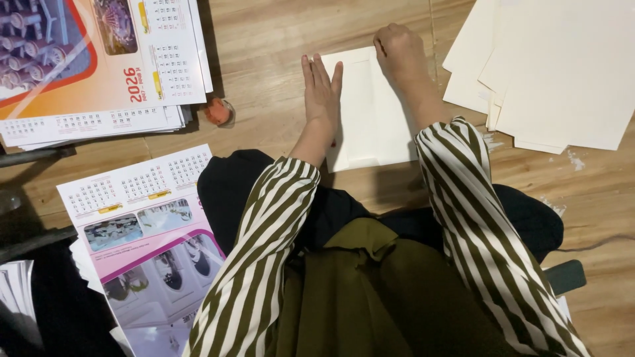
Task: Folding paper templates into envelopes and creasing the edges with a hand tool.
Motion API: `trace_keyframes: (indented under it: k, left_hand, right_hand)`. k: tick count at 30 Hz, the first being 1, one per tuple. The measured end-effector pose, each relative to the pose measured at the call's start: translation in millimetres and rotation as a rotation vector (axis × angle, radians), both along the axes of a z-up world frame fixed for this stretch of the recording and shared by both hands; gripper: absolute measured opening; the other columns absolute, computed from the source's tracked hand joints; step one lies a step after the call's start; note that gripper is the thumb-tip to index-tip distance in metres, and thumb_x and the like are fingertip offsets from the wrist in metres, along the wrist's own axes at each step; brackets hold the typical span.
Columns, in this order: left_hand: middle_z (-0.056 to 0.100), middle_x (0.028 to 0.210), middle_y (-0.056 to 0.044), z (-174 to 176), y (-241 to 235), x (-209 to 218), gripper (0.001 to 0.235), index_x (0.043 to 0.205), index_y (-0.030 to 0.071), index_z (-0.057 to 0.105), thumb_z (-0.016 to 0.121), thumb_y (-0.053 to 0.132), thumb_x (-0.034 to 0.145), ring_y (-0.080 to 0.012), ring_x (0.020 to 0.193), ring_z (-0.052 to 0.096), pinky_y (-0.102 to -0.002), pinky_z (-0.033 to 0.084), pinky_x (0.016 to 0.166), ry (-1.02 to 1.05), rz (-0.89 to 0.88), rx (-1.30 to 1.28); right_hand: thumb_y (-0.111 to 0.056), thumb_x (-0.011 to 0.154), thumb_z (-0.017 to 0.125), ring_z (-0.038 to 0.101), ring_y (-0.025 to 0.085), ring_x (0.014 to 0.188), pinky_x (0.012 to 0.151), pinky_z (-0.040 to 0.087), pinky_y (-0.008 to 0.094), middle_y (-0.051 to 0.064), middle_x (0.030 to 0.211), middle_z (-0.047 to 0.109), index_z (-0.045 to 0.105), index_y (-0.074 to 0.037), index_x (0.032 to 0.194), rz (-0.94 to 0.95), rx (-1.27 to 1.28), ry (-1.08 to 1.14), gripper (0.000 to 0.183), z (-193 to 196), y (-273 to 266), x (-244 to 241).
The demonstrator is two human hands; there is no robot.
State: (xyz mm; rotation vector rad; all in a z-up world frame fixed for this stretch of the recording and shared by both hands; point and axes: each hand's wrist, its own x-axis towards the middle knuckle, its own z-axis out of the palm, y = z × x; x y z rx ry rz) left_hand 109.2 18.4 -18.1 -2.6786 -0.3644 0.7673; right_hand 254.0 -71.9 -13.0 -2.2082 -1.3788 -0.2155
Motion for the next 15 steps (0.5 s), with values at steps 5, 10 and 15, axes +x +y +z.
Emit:
trace_keyframes:
  k: [5, 10, 15]
  left_hand:
    - [0.024, 0.14, -0.033, 6, -1, 1, 0.112, 0.142, 0.006, 0.009, 0.064, 0.05, 0.055, -0.0427, 0.13, 0.023, -0.064, -0.006, 0.097, 0.044, -0.016, 0.01]
    - [0.023, 0.139, -0.035, 6, 1, 2, 0.138, 0.142, 0.005, 0.008, 0.072, 0.067, 0.037, -0.0445, 0.131, 0.019, -0.064, -0.006, 0.097, 0.062, -0.017, -0.007]
    - [0.024, 0.139, -0.035, 4, -2, 2, 0.112, 0.142, 0.004, 0.009, 0.063, 0.052, 0.056, -0.0446, 0.131, 0.019, -0.065, -0.006, 0.097, 0.052, -0.011, -0.003]
  right_hand:
    - [0.001, 0.074, 0.064, 0.054, 0.021, 0.063, 0.058, 0.045, 0.029, 0.006, 0.073, 0.058, 0.059, -0.002, 0.074, 0.078, 0.016, -0.064, 0.007, 12, -7, -8]
    - [-0.004, 0.069, 0.059, 0.055, 0.019, 0.065, 0.056, 0.048, 0.027, 0.006, 0.075, 0.056, 0.055, -0.007, 0.076, 0.076, -0.195, -0.372, 0.009, -18, 2, -3]
    - [-0.007, 0.072, 0.056, 0.053, 0.019, 0.065, 0.052, 0.047, 0.027, 0.008, 0.075, 0.052, 0.053, -0.007, 0.079, 0.072, -0.228, -0.429, 0.008, -24, 9, -3]
